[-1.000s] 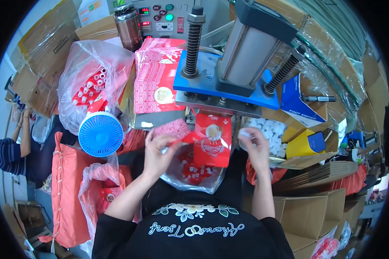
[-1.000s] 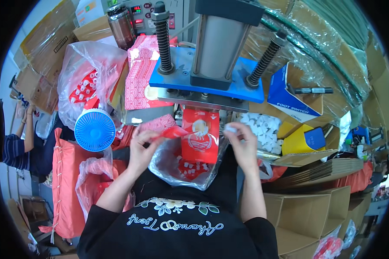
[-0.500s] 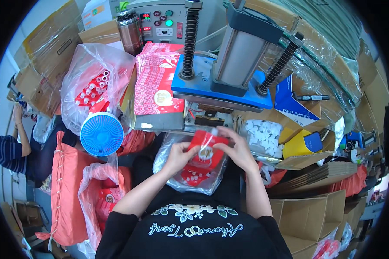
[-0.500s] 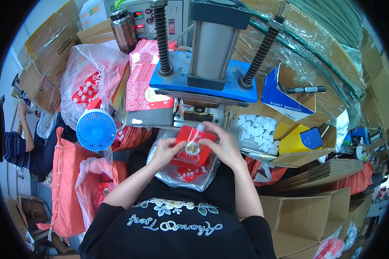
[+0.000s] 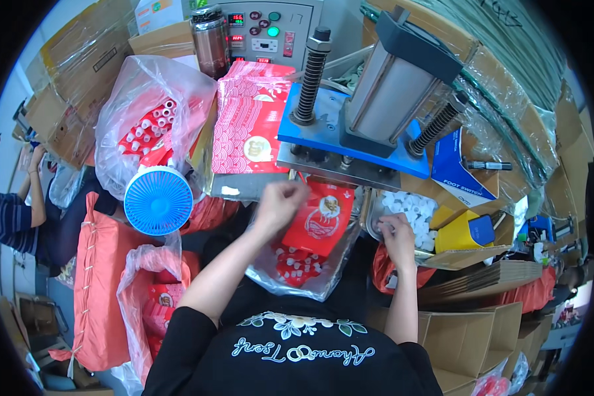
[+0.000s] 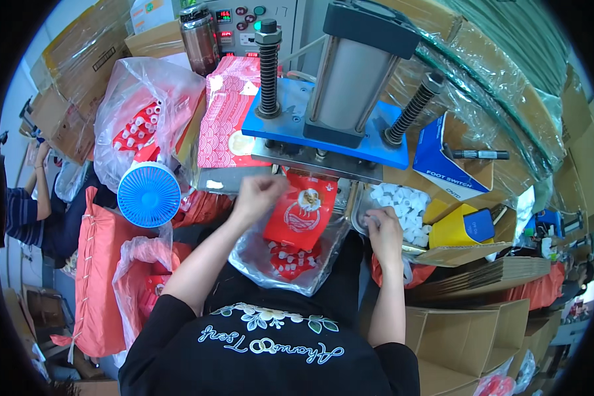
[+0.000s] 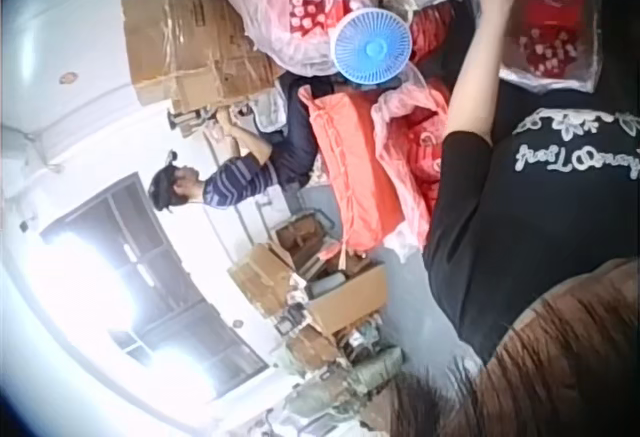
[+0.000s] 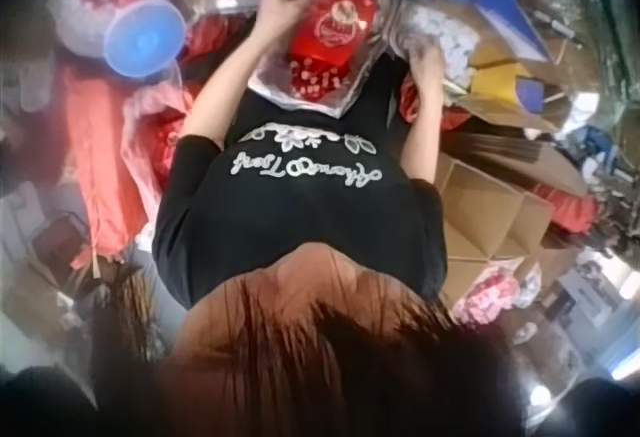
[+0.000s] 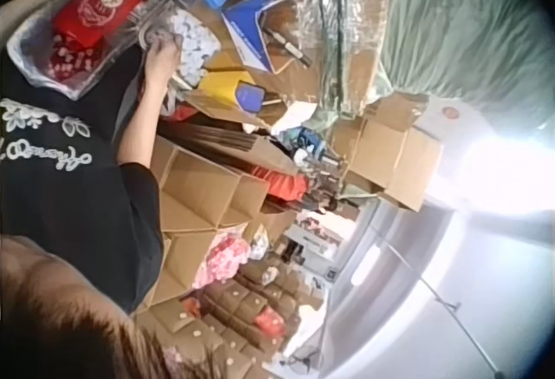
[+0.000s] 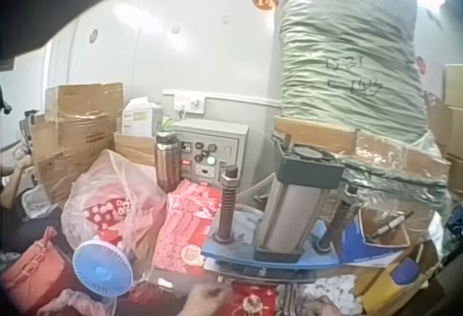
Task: Packaging small white items into red plastic bags and using a heat sealer to seal them.
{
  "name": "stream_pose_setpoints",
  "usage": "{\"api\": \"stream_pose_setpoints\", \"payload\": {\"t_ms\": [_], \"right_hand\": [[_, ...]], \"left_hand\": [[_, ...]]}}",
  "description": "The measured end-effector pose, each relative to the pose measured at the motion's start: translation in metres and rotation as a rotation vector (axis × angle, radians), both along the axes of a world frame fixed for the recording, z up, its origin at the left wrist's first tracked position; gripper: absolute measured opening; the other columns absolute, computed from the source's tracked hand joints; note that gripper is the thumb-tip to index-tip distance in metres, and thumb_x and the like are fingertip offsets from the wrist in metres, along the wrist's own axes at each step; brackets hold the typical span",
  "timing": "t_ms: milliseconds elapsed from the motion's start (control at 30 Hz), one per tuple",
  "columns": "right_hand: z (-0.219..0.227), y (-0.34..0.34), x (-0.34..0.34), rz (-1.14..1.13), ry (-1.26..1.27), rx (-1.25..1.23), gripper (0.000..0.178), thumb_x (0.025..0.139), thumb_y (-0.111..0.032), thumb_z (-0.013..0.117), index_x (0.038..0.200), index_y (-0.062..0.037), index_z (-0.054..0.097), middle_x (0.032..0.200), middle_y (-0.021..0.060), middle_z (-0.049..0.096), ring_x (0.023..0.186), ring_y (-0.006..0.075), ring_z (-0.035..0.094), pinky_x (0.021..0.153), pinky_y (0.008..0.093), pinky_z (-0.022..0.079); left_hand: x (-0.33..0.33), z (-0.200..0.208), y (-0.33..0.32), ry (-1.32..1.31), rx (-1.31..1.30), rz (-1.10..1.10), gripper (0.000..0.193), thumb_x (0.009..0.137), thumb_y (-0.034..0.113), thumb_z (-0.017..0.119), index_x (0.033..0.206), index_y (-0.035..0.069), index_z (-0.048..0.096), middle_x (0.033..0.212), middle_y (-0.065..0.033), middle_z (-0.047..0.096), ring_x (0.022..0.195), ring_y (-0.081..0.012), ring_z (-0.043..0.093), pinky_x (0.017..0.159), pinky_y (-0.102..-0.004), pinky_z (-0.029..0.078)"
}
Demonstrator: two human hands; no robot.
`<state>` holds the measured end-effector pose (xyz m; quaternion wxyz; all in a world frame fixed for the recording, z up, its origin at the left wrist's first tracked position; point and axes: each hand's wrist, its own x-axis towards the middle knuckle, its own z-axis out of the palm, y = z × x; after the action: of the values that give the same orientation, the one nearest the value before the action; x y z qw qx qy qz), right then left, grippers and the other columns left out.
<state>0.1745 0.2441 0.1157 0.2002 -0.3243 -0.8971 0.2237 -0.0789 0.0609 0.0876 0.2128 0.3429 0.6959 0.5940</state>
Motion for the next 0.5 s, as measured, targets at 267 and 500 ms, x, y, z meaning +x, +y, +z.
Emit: {"api": "stream_pose_setpoints", "payload": {"t_ms": [267,500], "right_hand": [[-0.017,0.021,0.004,-0.164,0.475,-0.463,0.02,0.094,-0.009,0.062,0.112,-0.0011,0.064,0.1,0.0024,0.062,0.08,0.0081,0.058,0.07,0.0236,0.047],[0.019,-0.013,-0.016,0.049,0.49,-0.515,0.019,0.094,-0.007,0.06,0.11,-0.0017,0.067,0.105,0.0019,0.065,0.084,0.0073,0.056,0.074,0.0227,0.047]], "left_hand": [[-0.02,-0.011,-0.076,0.838,-0.311,0.23,0.065,0.075,0.025,0.078,0.134,0.012,0.053,0.139,-0.0111,0.052,0.136,-0.0275,0.043,0.116,-0.0531,0.017],[0.006,0.033,-0.082,0.387,-0.023,0.234,0.012,0.081,0.003,0.069,0.093,0.004,0.073,0.083,-0.0068,0.069,0.082,-0.0189,0.065,0.086,-0.0345,0.044]]}}
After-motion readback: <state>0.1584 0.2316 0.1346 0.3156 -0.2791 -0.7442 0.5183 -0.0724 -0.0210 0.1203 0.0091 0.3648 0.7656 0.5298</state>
